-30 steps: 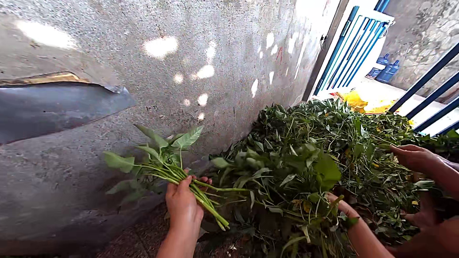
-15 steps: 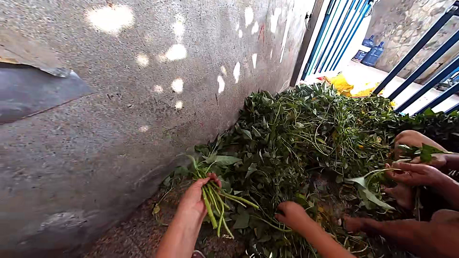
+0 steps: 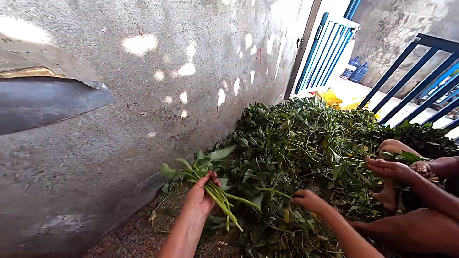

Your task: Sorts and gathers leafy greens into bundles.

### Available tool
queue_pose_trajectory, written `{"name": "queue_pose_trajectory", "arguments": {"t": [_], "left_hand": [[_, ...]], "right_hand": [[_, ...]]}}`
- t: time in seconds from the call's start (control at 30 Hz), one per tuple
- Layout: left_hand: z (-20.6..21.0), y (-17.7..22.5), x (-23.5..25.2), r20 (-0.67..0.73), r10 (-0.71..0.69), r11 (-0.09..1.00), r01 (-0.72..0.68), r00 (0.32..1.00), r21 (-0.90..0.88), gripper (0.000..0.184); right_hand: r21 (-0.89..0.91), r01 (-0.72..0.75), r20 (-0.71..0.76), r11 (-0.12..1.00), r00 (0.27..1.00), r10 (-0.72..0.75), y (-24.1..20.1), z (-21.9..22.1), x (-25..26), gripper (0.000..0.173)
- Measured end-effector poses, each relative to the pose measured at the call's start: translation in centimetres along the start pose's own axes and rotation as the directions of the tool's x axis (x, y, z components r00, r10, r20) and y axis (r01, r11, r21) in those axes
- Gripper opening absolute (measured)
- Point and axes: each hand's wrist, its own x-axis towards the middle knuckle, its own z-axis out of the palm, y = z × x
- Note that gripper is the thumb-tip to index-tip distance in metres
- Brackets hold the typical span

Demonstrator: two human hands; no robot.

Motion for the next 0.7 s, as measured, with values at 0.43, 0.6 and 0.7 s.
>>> {"name": "queue_pose_trajectory", "arguments": {"t": [0.43,0.6,0.7], "left_hand": [[0.6,-1.0,-2.4,0.043,0.039,0.886,-0.054,0.998,0.461,0.016],[-0.1,-4.5,-2.6,0.079,0.152,0.681,-0.162,0.985,0.714,0.022],[-0.6,-6.7,-2.8,0.104,0.111,0.599,-0.150,0.988,0.786,0.023]], "right_hand": [[0.560,0.286,-0.457,0.778,0.890,0.001,-5.0,3.0,-0.7,0.028],[0.269,0.221,-0.552,0.937,0.833,-0.038,-8.0,7.7,0.4,0.032],[0.134,0.186,-0.485,0.973,0.869,-0.099,-9.6,10.4,0.4,0.034]]}}
